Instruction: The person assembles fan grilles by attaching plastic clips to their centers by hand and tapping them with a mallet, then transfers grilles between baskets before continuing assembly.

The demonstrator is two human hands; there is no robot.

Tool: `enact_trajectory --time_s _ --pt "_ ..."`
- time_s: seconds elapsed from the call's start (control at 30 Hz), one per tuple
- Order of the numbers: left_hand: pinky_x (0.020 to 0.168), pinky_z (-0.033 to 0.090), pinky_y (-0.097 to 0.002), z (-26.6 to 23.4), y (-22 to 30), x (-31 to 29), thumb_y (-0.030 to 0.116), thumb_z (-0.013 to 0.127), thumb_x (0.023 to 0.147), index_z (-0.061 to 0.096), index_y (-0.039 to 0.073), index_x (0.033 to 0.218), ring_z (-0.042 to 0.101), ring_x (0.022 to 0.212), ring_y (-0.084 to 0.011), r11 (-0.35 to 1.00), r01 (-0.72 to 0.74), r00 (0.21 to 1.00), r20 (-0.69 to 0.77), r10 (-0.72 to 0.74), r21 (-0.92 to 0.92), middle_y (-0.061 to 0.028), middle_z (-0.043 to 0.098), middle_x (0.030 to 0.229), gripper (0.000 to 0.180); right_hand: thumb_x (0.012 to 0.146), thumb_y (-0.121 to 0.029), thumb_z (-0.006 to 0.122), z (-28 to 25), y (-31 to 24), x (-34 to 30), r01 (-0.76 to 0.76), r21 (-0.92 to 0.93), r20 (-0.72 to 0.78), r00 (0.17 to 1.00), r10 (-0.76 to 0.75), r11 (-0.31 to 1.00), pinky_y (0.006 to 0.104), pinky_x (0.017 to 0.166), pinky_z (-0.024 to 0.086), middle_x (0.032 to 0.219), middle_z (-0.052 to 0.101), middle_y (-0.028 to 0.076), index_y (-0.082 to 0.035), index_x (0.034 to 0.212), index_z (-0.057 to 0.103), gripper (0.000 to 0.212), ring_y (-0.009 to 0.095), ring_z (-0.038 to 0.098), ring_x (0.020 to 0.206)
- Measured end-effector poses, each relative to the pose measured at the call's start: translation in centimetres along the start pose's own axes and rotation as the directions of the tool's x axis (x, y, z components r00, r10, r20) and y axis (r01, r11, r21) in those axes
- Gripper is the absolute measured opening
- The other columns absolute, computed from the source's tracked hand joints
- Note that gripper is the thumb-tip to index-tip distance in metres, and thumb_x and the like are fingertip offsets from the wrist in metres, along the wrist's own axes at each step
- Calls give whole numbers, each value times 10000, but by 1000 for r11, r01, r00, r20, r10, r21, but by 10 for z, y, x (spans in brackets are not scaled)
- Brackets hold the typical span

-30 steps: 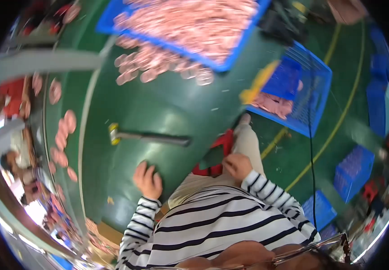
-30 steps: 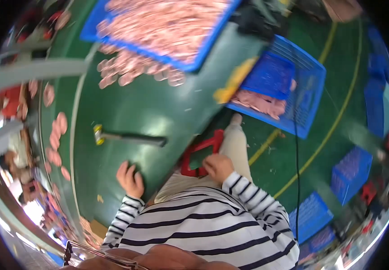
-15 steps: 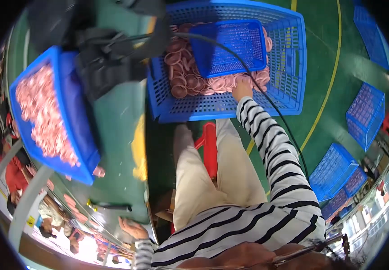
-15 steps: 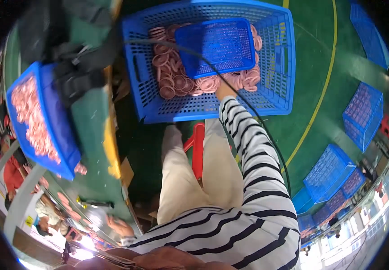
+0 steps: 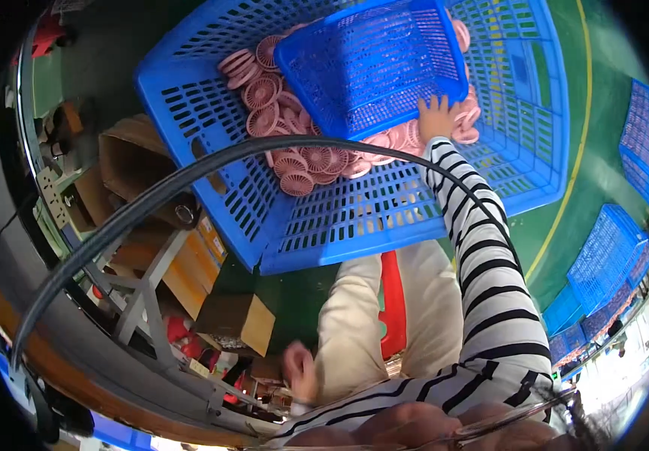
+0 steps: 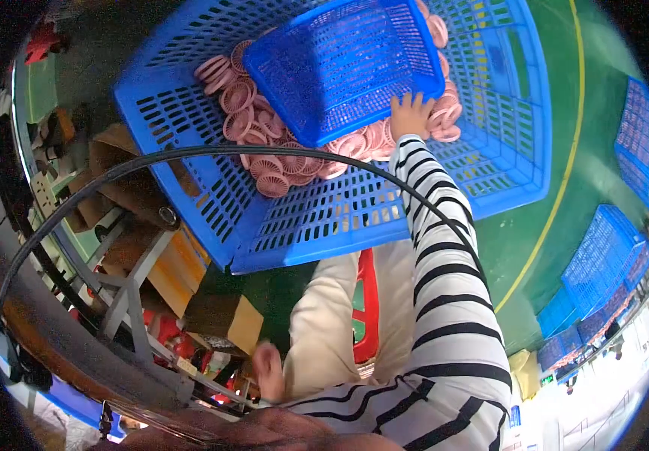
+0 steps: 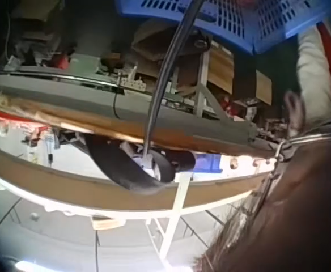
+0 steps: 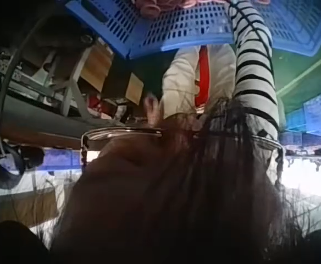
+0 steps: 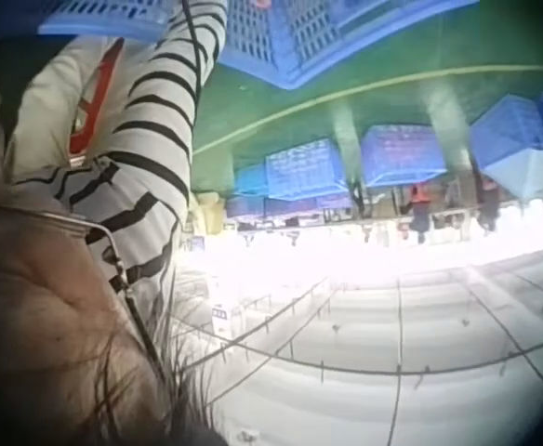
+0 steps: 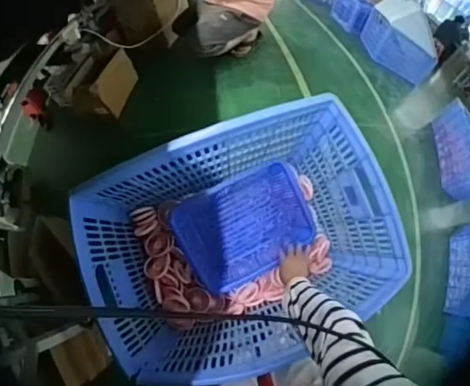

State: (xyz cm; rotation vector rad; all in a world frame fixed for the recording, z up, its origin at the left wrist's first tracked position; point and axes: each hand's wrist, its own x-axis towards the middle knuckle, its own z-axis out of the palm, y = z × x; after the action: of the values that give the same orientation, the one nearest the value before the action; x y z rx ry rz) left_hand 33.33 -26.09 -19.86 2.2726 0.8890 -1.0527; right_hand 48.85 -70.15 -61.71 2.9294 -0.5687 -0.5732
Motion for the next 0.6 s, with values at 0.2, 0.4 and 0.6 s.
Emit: enact_trajectory --time_s 0.2,0.4,0.6 --pt "1093 322 -413 34 82 123 111 625 904 320 -32 1417 404 1309 -335 883 -469 773 -493 400 -19 -223 396 1409 613 830 -222 590 -36 -19 -32 277 270 22 956 -293 922 469 822 462 871 622 119 -110 955 599 168 309 622 876" --pt "966 419 -416 19 152 259 186 662 890 461 -39 1299 538 1150 -339 864 -500 719 -531 448 53 -230 532 1275 509 845 -289 646 -174 -3 -43 292 575 -256 951 -171 764 439 652 483 797 632 126 -88 908 614 214 323 628 757" --pt "684 473 -418 -11 175 306 328 725 784 633 -4 827 625 730 -296 921 -310 773 -501 388 236 -178 644 754 347 930 -307 601 -221 61 -84 -206 854 61 952 300 478 409 556 452 677 620 158 -48 949 657 266 320 602 607"
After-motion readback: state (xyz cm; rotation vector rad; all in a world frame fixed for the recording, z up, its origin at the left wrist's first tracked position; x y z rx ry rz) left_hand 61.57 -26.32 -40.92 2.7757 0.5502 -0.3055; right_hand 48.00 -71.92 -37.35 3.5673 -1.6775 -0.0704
